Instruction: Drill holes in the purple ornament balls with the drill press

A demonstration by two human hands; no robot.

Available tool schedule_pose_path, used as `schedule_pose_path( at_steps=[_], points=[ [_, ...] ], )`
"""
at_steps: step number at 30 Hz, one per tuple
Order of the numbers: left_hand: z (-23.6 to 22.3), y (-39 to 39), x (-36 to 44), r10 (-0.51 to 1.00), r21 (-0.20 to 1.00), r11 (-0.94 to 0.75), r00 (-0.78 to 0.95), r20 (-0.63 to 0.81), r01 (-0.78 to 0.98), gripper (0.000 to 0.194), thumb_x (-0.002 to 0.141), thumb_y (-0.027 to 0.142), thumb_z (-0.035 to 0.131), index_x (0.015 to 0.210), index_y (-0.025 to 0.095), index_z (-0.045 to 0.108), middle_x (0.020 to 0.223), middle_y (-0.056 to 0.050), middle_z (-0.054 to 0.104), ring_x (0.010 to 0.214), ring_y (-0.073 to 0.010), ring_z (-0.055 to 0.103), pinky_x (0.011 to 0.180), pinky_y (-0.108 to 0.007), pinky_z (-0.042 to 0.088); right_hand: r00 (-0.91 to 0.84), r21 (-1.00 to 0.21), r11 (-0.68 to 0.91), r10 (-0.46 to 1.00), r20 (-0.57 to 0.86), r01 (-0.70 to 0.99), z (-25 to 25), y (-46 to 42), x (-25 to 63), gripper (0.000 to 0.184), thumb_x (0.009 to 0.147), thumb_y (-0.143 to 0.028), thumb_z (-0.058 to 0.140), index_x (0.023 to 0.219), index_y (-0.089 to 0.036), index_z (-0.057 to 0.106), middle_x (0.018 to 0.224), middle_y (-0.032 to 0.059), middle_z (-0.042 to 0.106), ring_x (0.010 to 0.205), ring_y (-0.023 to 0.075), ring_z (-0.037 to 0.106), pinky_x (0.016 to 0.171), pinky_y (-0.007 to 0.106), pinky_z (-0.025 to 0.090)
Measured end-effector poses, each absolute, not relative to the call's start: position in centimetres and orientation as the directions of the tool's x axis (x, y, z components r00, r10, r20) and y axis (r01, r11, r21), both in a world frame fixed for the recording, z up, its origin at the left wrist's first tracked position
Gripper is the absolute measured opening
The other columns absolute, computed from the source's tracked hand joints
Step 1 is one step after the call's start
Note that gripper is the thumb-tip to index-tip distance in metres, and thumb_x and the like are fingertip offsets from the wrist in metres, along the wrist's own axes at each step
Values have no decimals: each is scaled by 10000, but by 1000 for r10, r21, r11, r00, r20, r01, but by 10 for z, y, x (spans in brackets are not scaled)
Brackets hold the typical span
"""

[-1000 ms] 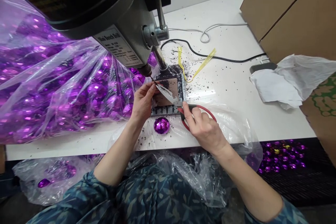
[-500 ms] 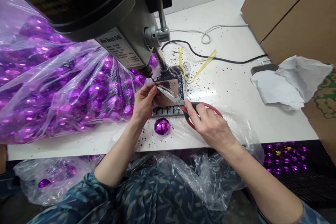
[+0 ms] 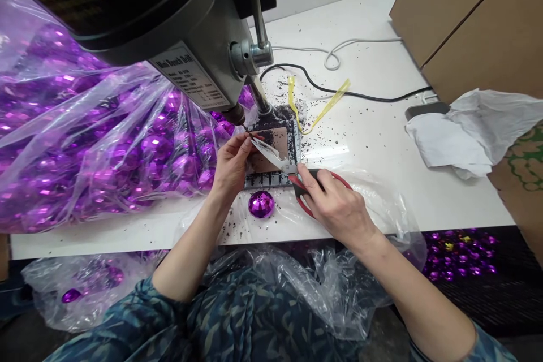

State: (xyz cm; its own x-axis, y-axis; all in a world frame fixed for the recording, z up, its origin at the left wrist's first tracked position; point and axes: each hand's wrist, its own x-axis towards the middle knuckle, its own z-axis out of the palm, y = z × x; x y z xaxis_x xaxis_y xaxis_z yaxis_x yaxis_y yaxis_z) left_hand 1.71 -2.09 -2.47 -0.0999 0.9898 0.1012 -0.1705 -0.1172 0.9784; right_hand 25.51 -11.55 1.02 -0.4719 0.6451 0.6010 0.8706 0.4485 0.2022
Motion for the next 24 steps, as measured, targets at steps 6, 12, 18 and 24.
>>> schedule_pose_path(
  at_steps=[6, 12, 18, 24],
  points=[
    [-22, -22, 19, 994, 976, -69, -96, 50, -208, 269, 843, 492, 886, 949, 254, 819, 997, -11, 822, 882, -143, 732, 849, -261, 579, -467, 217, 427, 660, 588, 878, 5, -117, 255, 438, 947, -305, 694, 1360, -163, 655, 862, -2, 703, 690, 63, 533, 596, 256, 358],
    [-21, -22, 20, 995, 974, -52, -99, 31, -220, 239, 862, 453, 881, 937, 238, 810, 981, -15, 815, 857, -136, 722, 860, -263, 566, -479, 257, 411, 646, 594, 875, 4, -118, 254, 424, 971, -321, 668, 1359, -151, 660, 898, 11, 722, 687, 62, 513, 627, 236, 383],
    [-20, -23, 20, 996, 974, -59, -83, 42, -217, 261, 851, 477, 884, 953, 246, 820, 1014, -21, 826, 886, -141, 729, 863, -258, 573, -475, 270, 396, 646, 598, 878, 3, -121, 250, 416, 977, -308, 654, 1358, -142, 659, 886, 10, 716, 683, 62, 500, 620, 230, 362],
    [-22, -25, 21, 995, 968, -49, -96, 26, -247, 205, 873, 427, 874, 970, 254, 821, 1022, -16, 825, 897, -140, 736, 885, -268, 580, -491, 382, 316, 658, 571, 868, 2, -132, 240, 614, 953, -204, 611, 1548, -101, 500, 800, 4, 674, 628, 86, 445, 602, 260, 328]
  ],
)
